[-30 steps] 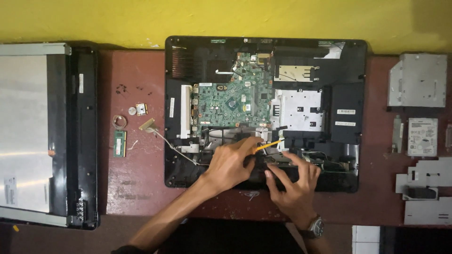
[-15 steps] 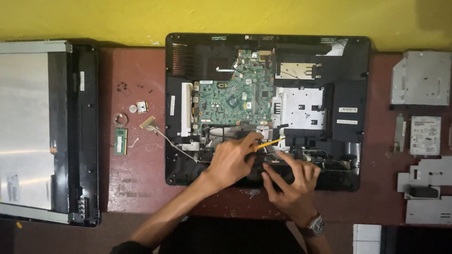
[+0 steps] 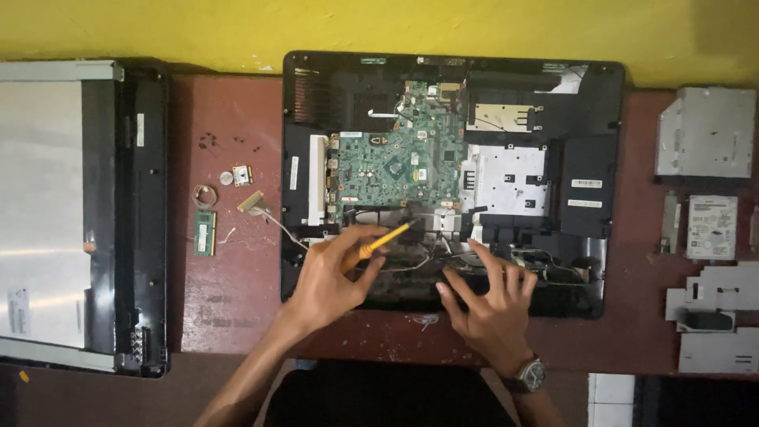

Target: Removing screws from a motherboard and disconnecting internal cables during computer disassembly.

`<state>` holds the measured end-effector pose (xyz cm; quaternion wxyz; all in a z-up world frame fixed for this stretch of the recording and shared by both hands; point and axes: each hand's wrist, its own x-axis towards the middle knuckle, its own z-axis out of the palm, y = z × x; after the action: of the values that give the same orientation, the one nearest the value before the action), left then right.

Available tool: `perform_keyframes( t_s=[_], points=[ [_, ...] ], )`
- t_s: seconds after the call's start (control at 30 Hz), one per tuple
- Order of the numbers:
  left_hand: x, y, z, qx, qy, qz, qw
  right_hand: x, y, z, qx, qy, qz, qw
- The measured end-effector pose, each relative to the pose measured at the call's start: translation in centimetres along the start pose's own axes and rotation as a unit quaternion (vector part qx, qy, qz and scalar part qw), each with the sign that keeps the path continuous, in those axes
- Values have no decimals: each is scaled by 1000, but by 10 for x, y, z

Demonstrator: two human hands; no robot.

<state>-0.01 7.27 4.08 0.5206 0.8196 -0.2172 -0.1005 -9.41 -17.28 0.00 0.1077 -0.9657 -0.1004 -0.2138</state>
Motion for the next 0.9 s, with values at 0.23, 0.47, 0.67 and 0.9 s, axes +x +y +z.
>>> perform_keyframes(
  t_s=[0.23,0.47,0.67,0.9],
  points=[
    [-17,-12,5,178,-71,36,981,5,-5,-8,15,-2,-8,1000],
    [-15,-6,1,212,-51,76,973,5,-8,-10,19,-8,1,1000],
    [-17,-2,-28,140,-94,53,984,0,-5,-6,14,-13,3,1000],
    [-28,-23,-66,233,-118,-19,965,-2,-4,-4,15,-11,4,1000]
  ],
)
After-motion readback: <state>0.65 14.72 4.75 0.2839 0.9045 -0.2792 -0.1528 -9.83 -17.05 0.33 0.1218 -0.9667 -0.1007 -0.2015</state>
